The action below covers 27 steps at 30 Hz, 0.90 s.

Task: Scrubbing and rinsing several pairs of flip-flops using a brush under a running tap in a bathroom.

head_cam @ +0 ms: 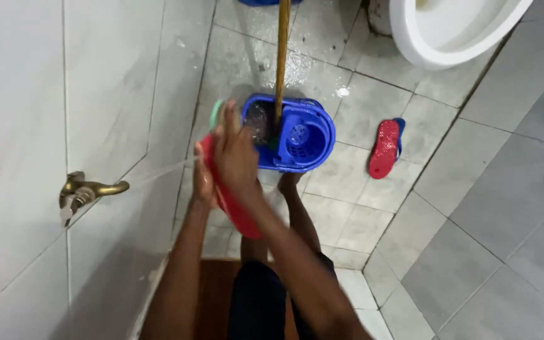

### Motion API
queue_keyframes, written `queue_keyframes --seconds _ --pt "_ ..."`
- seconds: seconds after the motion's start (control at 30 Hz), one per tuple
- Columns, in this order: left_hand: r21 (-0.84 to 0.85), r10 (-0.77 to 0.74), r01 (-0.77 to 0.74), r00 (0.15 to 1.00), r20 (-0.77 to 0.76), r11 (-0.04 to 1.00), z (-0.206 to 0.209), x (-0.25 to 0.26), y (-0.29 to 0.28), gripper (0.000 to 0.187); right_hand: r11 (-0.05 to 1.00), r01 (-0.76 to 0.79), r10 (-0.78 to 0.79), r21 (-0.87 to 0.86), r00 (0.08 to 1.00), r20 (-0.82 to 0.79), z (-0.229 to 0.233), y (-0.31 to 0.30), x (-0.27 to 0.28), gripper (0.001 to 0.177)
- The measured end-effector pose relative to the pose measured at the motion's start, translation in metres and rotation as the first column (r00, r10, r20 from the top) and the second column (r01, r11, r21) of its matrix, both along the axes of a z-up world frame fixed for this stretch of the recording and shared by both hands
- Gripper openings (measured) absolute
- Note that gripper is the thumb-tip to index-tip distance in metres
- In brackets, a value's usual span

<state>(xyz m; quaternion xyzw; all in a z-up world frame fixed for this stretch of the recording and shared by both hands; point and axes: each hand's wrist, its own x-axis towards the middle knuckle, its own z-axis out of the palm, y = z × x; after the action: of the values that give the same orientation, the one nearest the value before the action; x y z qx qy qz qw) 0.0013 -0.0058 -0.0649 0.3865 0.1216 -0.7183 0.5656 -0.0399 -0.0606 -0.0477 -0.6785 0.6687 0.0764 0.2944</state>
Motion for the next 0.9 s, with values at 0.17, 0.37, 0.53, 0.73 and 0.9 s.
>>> queue_keyframes --seconds 0.17,0.37,0.53,0.73,0.9 --pt "-0.373 0.108 -0.179 0.973 -0.203 0.911 -0.021 0.011 0.037 0.072 0.925 -0.122 0.111 -0.361 0.992 -0.052 0.003 0.039 0.005 0.054" --pt "-0.133 0.19 -0.17 0.97 0.152 0.976 -0.04 0.023 0.014 0.08 0.96 0.142 -0.033 -0.24 0.913 0.407 -0.039 -0.063 -0.049 0.067" --pt "-0.194 0.443 -0.4 0.833 0.332 0.896 0.006 0.014 -0.001 0.079 0.759 0.473 -0.65 0.448 0.51 0.563 -0.011 -0.013 -0.165 0.051" --pt "-0.167 0.629 -0.608 0.727 0.276 0.776 -0.005 -0.001 0.015 0.068 -0.189 0.278 -0.954 0.942 -0.278 -0.109 -0.018 0.012 -0.158 0.031" --pt "-0.424 0.469 -0.372 0.871 0.149 0.826 -0.071 0.032 0.111 0.047 0.368 0.192 -0.927 0.91 0.15 0.343 -0.103 -0.017 -0.141 0.05"
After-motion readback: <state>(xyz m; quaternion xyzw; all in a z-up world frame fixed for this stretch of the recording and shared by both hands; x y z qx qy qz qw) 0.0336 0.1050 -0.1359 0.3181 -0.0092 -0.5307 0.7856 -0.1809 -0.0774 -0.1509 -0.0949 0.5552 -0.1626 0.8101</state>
